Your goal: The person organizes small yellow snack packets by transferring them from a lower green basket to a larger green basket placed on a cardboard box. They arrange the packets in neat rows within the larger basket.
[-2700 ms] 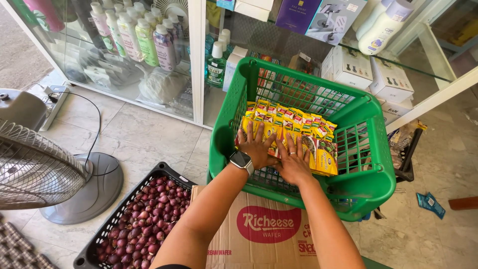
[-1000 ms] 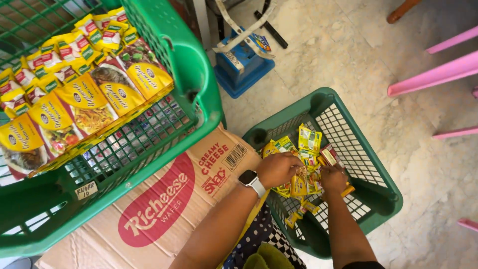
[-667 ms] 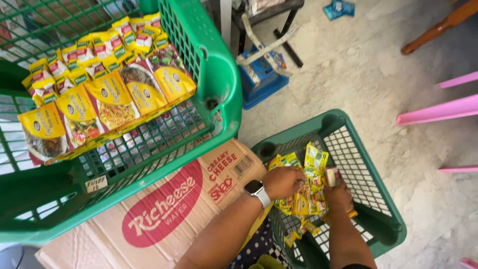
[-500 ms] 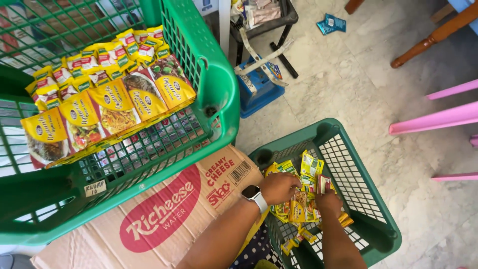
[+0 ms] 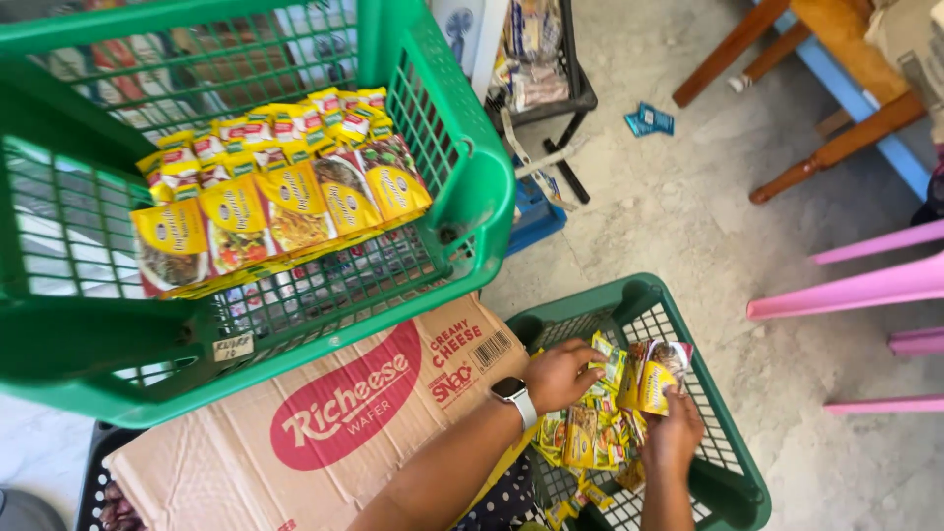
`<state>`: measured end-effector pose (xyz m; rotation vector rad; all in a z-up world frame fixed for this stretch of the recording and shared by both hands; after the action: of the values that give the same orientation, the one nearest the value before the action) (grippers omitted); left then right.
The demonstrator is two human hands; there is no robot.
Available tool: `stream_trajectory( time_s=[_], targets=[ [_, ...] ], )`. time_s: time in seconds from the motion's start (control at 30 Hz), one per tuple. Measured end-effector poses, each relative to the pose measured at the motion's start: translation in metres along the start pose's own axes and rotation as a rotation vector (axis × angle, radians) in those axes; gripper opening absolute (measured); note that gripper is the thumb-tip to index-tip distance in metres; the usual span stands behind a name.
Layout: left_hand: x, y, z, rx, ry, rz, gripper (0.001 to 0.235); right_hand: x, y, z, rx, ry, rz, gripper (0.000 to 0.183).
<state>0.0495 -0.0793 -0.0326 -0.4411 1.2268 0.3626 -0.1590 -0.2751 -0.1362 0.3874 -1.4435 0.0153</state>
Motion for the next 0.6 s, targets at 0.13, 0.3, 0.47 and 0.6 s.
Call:
stream_trajectory(
  time_s=[0.13,0.3,0.47,0.6],
  targets=[
    [-0.039,-0.007,0.047,-0.328,0.069,-0.110,0.042,0.118,0.038,-0.037,0.202,-0.184,0.163,0.023],
    [-0.071,0.000,0.064,0.020,1.431,0.095,0.058,0.221,0.112,-0.096,0.621,-0.471,0.222,0.037],
    [-0.105,0.058,0.162,-0.225,1.101,-0.179,0.048,0.232,0.132,-0.135,0.627,-0.301,0.379,0.056],
    [-0.151,0.122,0.250,-0.535,-0.097,0.072,0.044,0.242,0.170,-0.173,0.532,-0.120,0.748,0.078]
  ],
)
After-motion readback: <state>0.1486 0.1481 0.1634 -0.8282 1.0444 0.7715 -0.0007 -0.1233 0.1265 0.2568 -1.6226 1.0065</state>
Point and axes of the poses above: each hand's wrist, its own y-axis away from the middle knuckle, its own z-axis out of the back of the hand, x = y × z, the point moved 9 cm from there along -y, towards the middle knuckle, and after that the axes turned 8 degrees about y, right-handed, at the moved point
